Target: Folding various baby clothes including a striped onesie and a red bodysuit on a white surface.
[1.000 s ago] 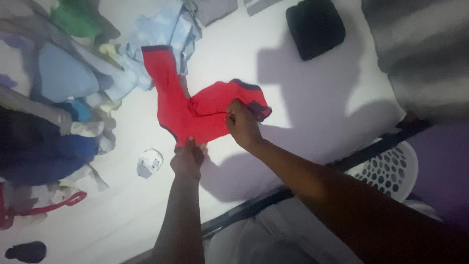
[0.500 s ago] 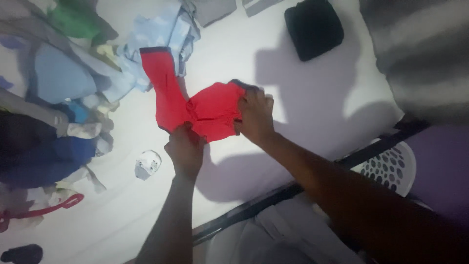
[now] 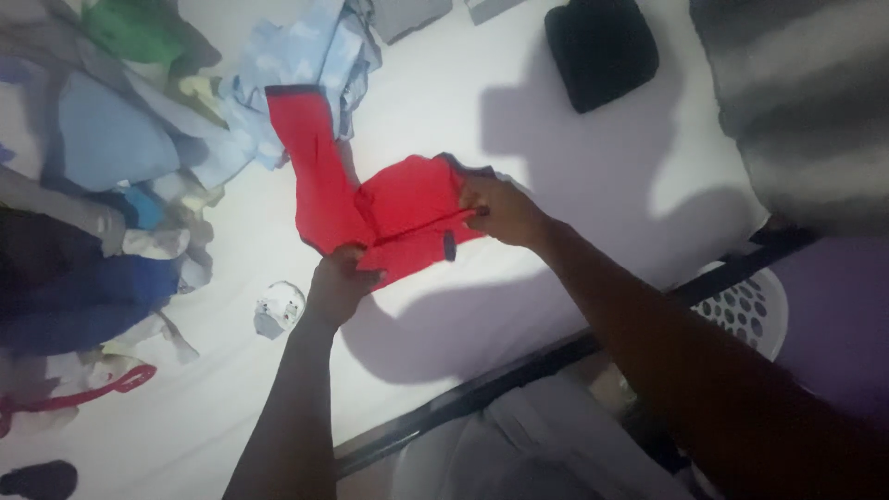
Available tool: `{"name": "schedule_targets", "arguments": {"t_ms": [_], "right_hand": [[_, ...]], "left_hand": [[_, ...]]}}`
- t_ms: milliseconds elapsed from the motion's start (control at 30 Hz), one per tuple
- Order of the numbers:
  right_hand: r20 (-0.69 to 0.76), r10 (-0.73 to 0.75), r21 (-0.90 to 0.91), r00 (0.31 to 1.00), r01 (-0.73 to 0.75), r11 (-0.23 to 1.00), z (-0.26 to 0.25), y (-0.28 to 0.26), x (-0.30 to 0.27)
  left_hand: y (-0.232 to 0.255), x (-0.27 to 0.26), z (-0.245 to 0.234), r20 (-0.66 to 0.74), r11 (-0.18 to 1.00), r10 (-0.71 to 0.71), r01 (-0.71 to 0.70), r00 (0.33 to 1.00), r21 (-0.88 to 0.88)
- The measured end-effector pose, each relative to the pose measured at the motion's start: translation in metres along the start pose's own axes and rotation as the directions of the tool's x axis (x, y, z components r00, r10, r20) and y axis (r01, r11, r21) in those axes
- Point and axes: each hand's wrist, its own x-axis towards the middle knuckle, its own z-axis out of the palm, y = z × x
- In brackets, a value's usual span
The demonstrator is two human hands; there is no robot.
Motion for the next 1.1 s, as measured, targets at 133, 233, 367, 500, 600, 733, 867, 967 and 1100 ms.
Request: {"name": "schedule_targets", "arguments": {"t_ms": [133, 233, 367, 500, 600, 733, 867, 967, 1100], "right_hand": [[-0.060, 0.020, -0.139, 0.998, -0.028, 0.990, 0.005, 0.008, 0.001], [-0.093, 0.084, -0.296, 0.992, -0.108, 0.949, 0.011, 0.013, 0.001], [-0.210, 0.122, -0.405, 0.970, -0.200, 0.892, 0.018, 0.013, -0.003], [-0.408, -0.134, -0.415, 0.903, -0.053, 0.908, 0.043, -0.039, -0.018], [-0.195, -0.083, -0.615, 0.977, -0.056, 0.787, 0.089, -0.037, -0.019], [0.090, -0.428, -0.686, 0.899, 0.367, 0.628, 0.092, -0.022, -0.031], [0.251, -0.079, -0.670, 0.965, 0.232, 0.705, 0.050, -0.018, -0.024], [-0.024, -0.257, -0.627, 0.966, 0.185, 0.757, 0.035, -0.011, -0.035], [-0.276, -0.211, -0.543, 0.938, 0.030, 0.839, 0.027, -0.010, 0.001]], "left_hand": [[-0.010, 0.001, 0.005, 0.059, 0.974, -0.223, 0.224, 0.973, -0.019], [-0.022, 0.002, 0.008, 0.012, 0.981, -0.194, 0.194, 0.981, 0.028], [-0.020, -0.005, 0.017, -0.160, 0.986, 0.025, 0.002, 0.987, 0.166], [0.013, -0.008, 0.049, -0.396, 0.782, 0.033, 0.223, 0.918, 0.582], [0.015, -0.005, 0.081, -0.545, 0.692, 0.410, 0.140, 0.732, 0.709], [0.032, -0.019, 0.078, -0.423, 0.903, 0.336, -0.161, 0.841, 0.398], [0.015, -0.015, 0.072, -0.369, 0.961, 0.185, -0.090, 0.911, 0.260], [-0.006, -0.011, 0.075, -0.395, 0.911, 0.287, -0.122, 0.873, 0.394], [0.041, 0.001, 0.028, -0.411, 0.969, -0.244, 0.207, 0.878, -0.133]]}}
